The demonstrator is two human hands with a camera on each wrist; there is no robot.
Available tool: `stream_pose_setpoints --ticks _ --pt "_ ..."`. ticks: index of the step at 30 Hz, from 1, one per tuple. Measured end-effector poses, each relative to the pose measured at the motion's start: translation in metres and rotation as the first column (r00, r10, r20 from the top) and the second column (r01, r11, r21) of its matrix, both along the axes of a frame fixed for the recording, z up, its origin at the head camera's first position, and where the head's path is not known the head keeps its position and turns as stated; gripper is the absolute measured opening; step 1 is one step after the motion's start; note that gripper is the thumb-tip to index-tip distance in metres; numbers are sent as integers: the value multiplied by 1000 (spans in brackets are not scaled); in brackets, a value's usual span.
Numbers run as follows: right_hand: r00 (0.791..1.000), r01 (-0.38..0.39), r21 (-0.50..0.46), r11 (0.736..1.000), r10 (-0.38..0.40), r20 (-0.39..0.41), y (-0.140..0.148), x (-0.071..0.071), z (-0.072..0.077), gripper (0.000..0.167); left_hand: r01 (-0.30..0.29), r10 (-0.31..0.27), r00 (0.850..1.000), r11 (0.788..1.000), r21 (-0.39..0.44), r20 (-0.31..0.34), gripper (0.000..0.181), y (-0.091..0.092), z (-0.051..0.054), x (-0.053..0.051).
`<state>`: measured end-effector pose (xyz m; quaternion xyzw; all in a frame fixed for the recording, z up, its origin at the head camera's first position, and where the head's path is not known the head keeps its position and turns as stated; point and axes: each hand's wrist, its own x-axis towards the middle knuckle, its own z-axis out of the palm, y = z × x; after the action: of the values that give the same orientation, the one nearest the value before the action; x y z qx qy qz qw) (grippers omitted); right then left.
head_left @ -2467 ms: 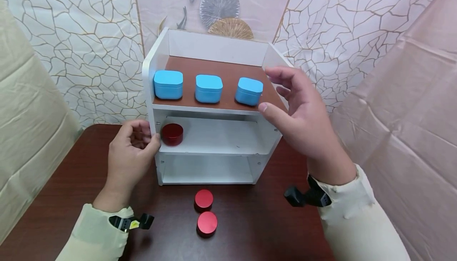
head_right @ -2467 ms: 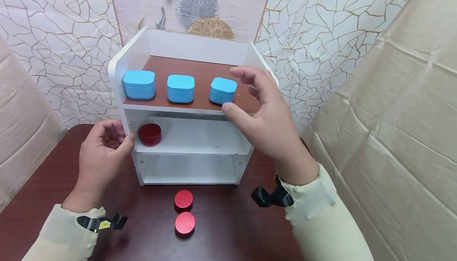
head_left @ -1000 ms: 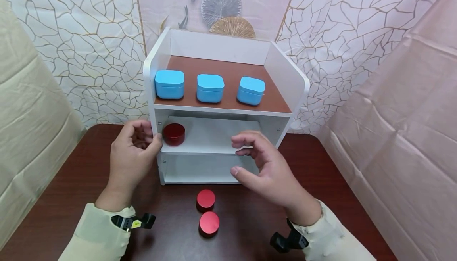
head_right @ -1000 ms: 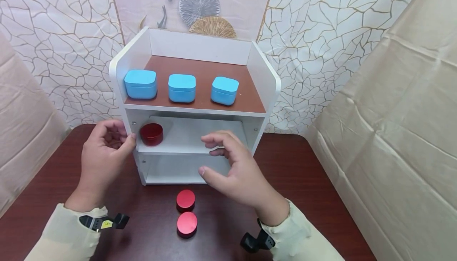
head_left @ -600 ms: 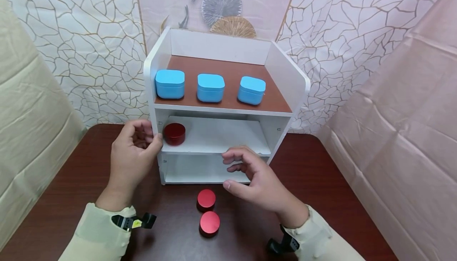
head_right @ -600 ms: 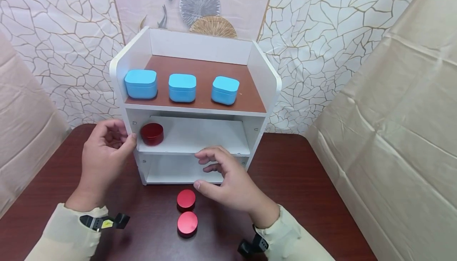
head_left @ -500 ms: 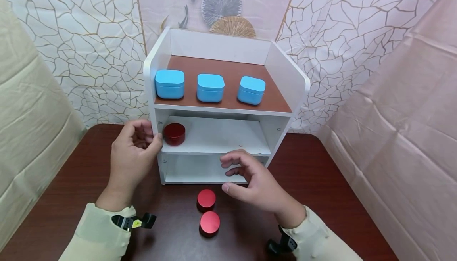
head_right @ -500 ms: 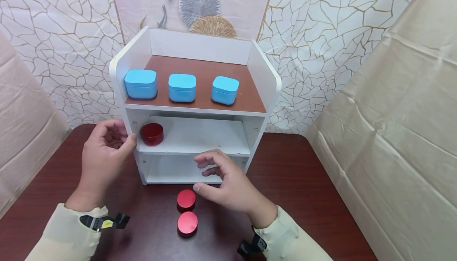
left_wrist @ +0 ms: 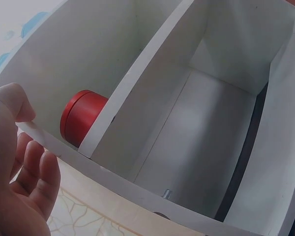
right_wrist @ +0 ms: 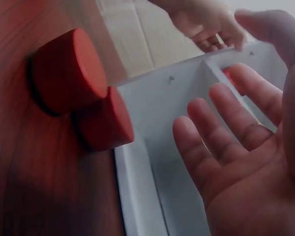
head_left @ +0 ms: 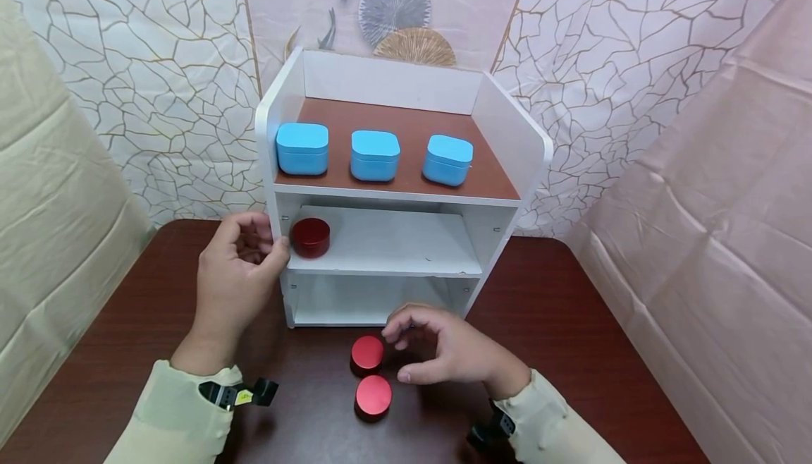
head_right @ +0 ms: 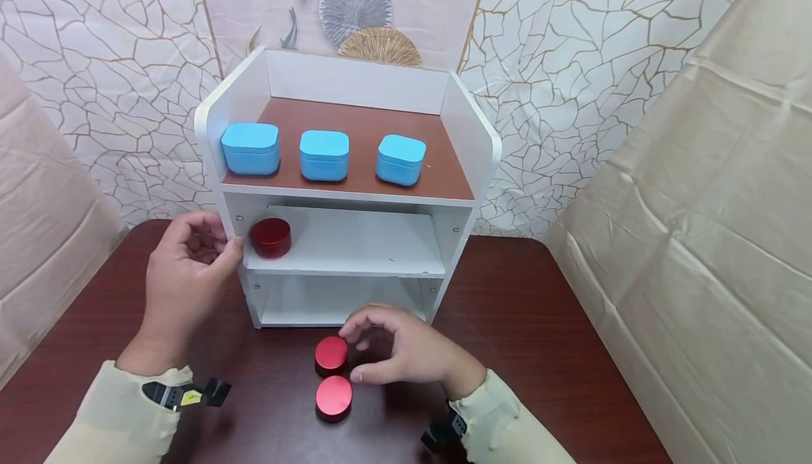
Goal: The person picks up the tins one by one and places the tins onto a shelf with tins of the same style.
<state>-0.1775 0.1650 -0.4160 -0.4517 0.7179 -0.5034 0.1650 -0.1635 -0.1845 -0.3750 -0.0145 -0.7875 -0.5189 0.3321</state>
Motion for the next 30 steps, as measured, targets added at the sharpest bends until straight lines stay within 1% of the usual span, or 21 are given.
stream_pose_setpoints --ticks 4,8,15,22,26,30 --pt "997 -55 -1 998 55 44 0 -3 -12 53 0 0 1000 1000 2 -3 32 0 0 0" --pt "995 -80 18 997 79 63 -1 -3 -19 53 1 -1 1000 1000 4 -2 33 0 1 1" --pt "993 -75 81 994 67 95 -2 1 -27 52 2 -2 1000 1000 7 4 33 1 1 1" --pt "996 -66 131 989 57 67 -5 5 -31 55 5 -5 1000 1000 10 7 32 1 2 2" --pt "995 -58 153 987 45 84 -6 7 -36 55 4 -4 1000 1000 11 10 32 1 2 2" --pt "997 -59 153 986 51 59 -7 7 -40 54 3 -4 1000 1000 10 12 32 1 3 2"
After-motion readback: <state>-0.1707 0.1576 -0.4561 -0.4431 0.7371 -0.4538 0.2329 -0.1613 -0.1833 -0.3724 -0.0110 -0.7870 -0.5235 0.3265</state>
